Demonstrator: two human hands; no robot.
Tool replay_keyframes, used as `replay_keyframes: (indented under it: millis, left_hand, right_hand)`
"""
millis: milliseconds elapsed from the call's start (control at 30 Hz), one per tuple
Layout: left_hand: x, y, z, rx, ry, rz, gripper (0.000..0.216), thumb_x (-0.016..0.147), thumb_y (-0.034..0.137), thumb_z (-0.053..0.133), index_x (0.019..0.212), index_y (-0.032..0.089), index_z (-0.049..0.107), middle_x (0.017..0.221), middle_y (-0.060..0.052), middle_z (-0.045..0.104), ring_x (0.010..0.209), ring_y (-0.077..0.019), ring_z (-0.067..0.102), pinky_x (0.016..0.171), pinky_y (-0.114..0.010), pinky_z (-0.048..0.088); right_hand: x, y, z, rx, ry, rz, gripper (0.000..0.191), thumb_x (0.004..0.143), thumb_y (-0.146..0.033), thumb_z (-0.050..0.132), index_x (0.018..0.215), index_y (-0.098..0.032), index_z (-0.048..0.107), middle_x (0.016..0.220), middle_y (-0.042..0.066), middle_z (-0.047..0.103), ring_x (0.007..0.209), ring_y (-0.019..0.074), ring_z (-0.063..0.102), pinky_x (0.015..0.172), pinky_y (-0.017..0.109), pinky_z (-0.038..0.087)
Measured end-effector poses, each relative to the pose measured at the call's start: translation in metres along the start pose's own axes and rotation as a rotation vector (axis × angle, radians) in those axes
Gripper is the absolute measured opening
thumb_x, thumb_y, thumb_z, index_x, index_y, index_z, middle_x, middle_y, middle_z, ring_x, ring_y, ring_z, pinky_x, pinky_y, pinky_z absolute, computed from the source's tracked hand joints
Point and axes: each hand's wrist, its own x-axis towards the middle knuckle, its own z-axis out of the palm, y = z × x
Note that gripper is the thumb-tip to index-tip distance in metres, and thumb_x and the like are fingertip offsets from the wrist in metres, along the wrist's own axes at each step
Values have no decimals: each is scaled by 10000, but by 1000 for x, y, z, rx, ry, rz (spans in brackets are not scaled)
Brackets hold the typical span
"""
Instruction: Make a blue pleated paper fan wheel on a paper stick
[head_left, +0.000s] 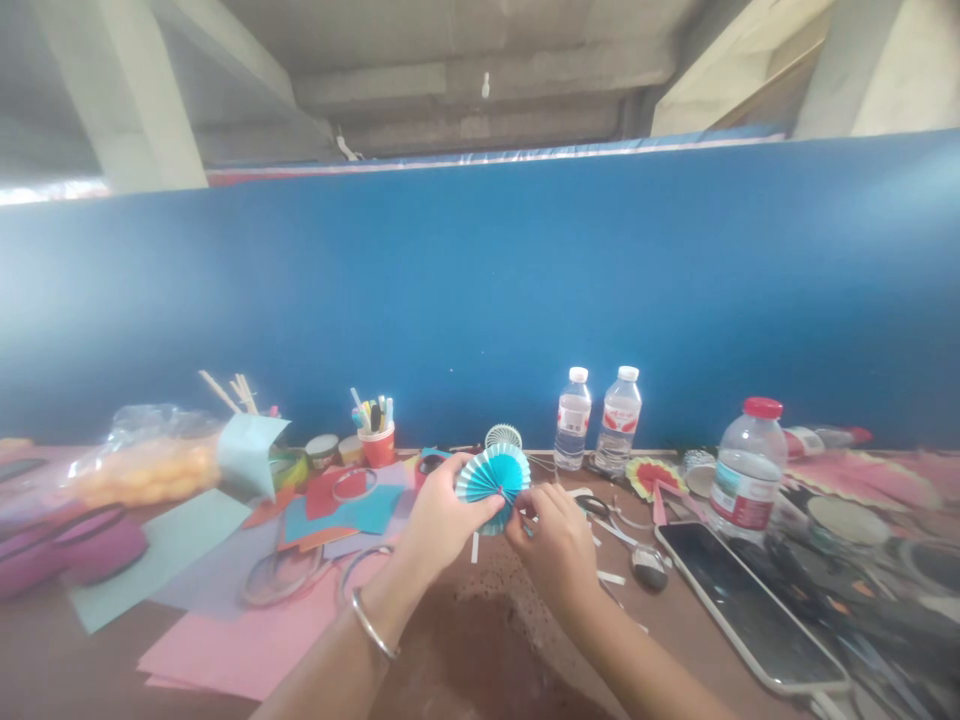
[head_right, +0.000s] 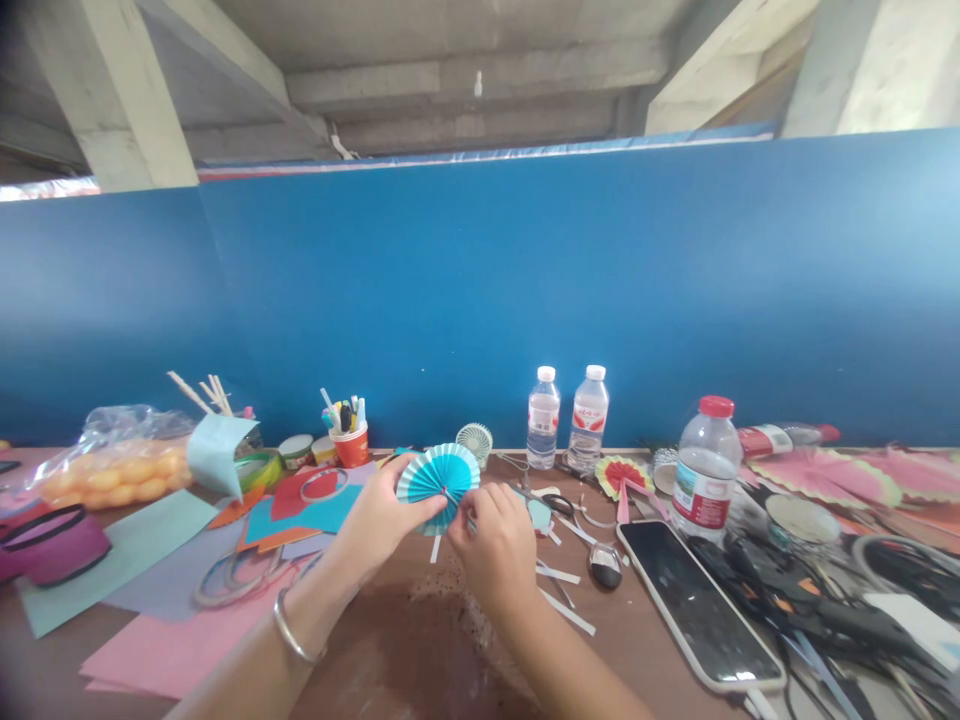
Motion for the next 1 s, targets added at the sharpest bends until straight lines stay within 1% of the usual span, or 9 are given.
replay_keyframes:
  millis: [67, 200, 367, 500, 600, 667, 767, 900, 1000]
  left_hand:
    - [0, 1, 0, 9, 16, 12, 252, 627, 226, 637, 872, 185, 592, 779, -13, 653, 713, -191, 596, 675, -293, 440]
    - [3, 1, -4, 23, 127, 12, 225, 625, 255, 643, 833, 175, 610, 767, -32, 656, 723, -206, 596, 692, -315, 439]
    - [9, -5, -16, -80, 163, -58, 302, 628, 315, 661, 877, 153, 608, 824, -60, 668, 771, -220, 610, 715, -335, 452]
    - [12, -7, -23, -197, 170, -73, 344, 643, 336, 670, 923, 146, 608, 884, -75, 676, 808, -213, 618, 743, -329, 458]
    - [13, -9, -24, -290, 95, -114, 371, 660, 357, 667, 959, 147, 602, 932, -81, 672, 850, -221, 615, 762, -333, 462]
    - [14, -13, -23, -347, 70, -131, 351, 689, 387, 637, 944, 147, 608, 941, -79, 667, 868, -222, 607, 770, -333, 461]
    - [18, -19, -23, -450, 126, -154, 329, 729, 433, 575, 876, 141, 612, 939, -79, 657, 881, -213, 595, 773, -323, 457]
    - [22, -25, -30, -643, 94, -233, 347, 743, 459, 531, 897, 151, 570, 927, -86, 640, 841, -200, 609, 753, -341, 470]
    - [22, -29, -37, -662, 184, -213, 315, 723, 437, 555, 883, 166, 546, 931, -67, 617, 812, -176, 612, 737, -323, 471]
  right_hand:
    - [-1, 0, 0, 32, -15, 16, 132, 732, -133, 479, 657, -177, 578, 602, 17, 554, 606, 163, 493, 572, 277, 352]
    - [-1, 1, -3, 210, -45, 49, 158, 817, -194, 474, 786, -195, 630, 707, 26, 632, 698, 166, 551, 647, 277, 408]
    - [0, 5, -4, 263, -14, 141, 134, 814, -269, 521, 885, -196, 609, 773, 33, 628, 730, 170, 559, 656, 275, 429]
    - [-4, 12, 5, 155, -72, 8, 162, 824, -274, 502, 888, -177, 614, 768, 48, 629, 734, 179, 555, 664, 277, 411]
    - [-9, 16, 12, 68, -140, -36, 221, 857, -256, 436, 841, -181, 643, 658, 34, 621, 642, 161, 560, 594, 249, 379]
    - [-13, 16, 14, 40, -194, 22, 234, 853, -252, 432, 795, -196, 652, 622, 19, 622, 593, 146, 565, 545, 230, 358]
    - [-17, 16, 16, 23, -247, 101, 215, 822, -255, 467, 716, -207, 649, 593, 4, 635, 533, 131, 565, 500, 216, 336]
    - [-21, 20, 20, 32, -216, 137, 245, 804, -291, 480, 642, -196, 638, 564, 22, 642, 519, 147, 577, 508, 225, 345]
    - [-21, 28, 22, 208, -208, 362, 296, 818, -354, 462, 648, -188, 639, 558, 26, 649, 497, 158, 581, 474, 225, 360]
